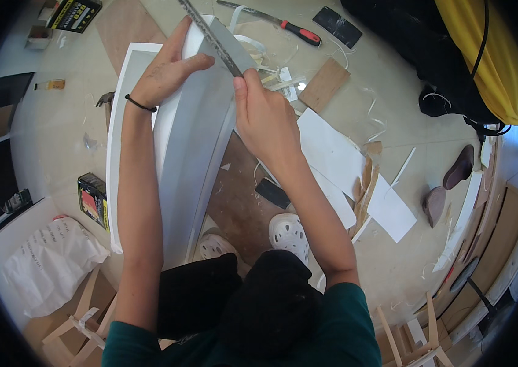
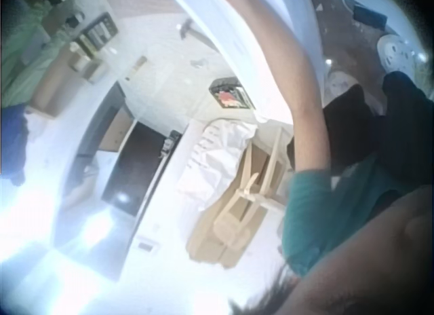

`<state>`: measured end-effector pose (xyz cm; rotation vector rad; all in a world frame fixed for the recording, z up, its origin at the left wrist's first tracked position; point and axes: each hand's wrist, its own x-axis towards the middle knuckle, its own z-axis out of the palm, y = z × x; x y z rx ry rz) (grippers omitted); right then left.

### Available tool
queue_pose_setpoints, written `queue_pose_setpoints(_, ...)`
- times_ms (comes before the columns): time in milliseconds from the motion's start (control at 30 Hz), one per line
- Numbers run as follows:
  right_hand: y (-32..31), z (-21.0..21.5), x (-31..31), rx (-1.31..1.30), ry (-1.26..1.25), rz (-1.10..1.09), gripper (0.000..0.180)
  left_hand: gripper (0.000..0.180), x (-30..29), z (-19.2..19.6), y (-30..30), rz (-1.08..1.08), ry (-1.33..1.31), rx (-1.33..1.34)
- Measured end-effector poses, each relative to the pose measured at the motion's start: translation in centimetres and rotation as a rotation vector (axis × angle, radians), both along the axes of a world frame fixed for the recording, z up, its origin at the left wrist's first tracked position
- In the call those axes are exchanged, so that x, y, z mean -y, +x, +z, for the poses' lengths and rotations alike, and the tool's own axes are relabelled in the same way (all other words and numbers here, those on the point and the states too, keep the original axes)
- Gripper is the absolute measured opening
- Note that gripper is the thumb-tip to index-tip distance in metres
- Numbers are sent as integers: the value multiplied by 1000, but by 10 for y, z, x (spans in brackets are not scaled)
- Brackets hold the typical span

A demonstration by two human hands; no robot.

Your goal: The person smooths the edges of a white furniture drawer using a sanding block and a metal file. They alternate between filing and sanding the drawer's edges while sitting on the floor.

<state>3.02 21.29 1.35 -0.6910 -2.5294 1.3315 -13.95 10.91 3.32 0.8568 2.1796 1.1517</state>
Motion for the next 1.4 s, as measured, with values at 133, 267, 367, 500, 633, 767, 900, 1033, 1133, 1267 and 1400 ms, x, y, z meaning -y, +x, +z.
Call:
queue_pose_setpoints(133,-15,-7,-9,-37,15,8,32,85,-3,-1,7,61,15,8)
queue_pose_setpoints(267,-42,2,-31,-36,85,-25,32,86,-9,18,11,12,-52,59)
queue_pose_setpoints(367,-24,-4,-21,-7,65,-13,32,87,-5,16,3,-15,-61,56)
queue_pose_setpoints(500,8,5,-2,128,-10,47,32,87,-1,4,2,5,2,10)
queue_pose_setpoints(633,-17,5,-21,39,95,-6,31,93,-8,15,7,30,-66,101)
queue_pose_setpoints(767,-22,14,-26,29,82,-44,31,94,-5,21,4,-28,-63,56)
queue_pose_setpoints(900,12,16,-8,109,32,11,31,91,-1,9,2,-71,-14,-9)
queue_pose_setpoints(1033,9,17,-4,122,104,29,29,90,1,-11,-8,-111,57,-100)
queue_pose_setpoints(1133,-15,14,-17,68,176,-7,29,92,-4,-2,-6,-70,-69,15)
queue_pose_setpoints(1267,-4,14,-10,78,139,32,30,96,-3,11,3,-48,-68,-9)
queue_pose_setpoints(1400,7,13,-2,57,104,77,32,96,5,3,-5,-80,-61,-51)
